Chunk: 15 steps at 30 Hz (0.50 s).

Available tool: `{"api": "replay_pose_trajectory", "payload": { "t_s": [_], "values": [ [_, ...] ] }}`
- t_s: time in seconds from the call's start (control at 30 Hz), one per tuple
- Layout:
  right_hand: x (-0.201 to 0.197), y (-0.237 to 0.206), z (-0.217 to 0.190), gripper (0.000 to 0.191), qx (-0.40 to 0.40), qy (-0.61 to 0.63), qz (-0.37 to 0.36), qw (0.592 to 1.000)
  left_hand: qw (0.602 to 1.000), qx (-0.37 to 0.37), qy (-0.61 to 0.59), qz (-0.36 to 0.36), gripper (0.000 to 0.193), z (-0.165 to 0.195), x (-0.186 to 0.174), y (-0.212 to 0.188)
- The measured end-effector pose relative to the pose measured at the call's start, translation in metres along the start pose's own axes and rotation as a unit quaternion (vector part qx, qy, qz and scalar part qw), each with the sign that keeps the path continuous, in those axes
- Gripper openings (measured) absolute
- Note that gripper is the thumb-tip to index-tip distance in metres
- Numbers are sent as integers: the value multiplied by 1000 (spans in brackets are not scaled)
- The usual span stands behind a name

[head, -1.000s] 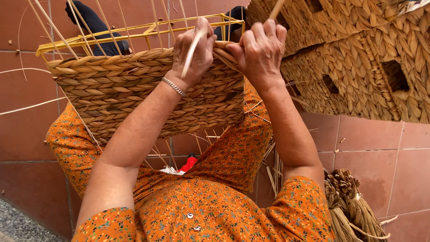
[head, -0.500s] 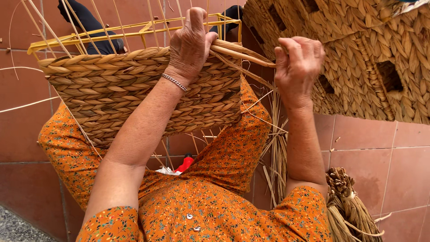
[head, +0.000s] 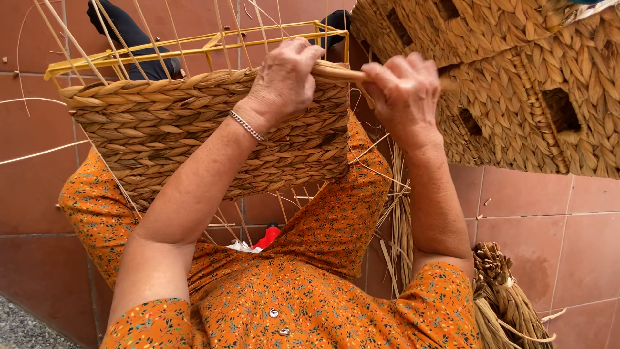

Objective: The person sits on the floor weaving a basket from water hyacinth strands around a bamboo frame. They thread and bend flexible strands over the woven wall, pull them tight, and reach to the floor for new strands as they work the rim.

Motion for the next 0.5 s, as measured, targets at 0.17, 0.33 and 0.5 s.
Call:
{"api": "replay_pose_trajectory", "payload": {
  "t_s": [0.17, 0.33, 0.5],
  "values": [
    [-25, 15, -37, 26, -141, -159, 242, 947, 997, -29, 38, -54, 10, 8, 11, 11],
    [-14, 19, -36, 24, -97, 28, 332, 938, 983, -149, -111, -10, 11, -8, 9, 12],
    [52, 65, 2, 35, 106, 416, 104, 897, 966, -187, -174, 22, 30, -10, -1, 3]
  ]
}}
Point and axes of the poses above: each hand's wrist, its own y-axis towards the middle knuckle, its own x-axis out of the palm, z = x × y, the point moved 4 cm from there along y, towards the middle knuckle, and after that the axes turned 12 degrees about y, right-handed, at the moved point
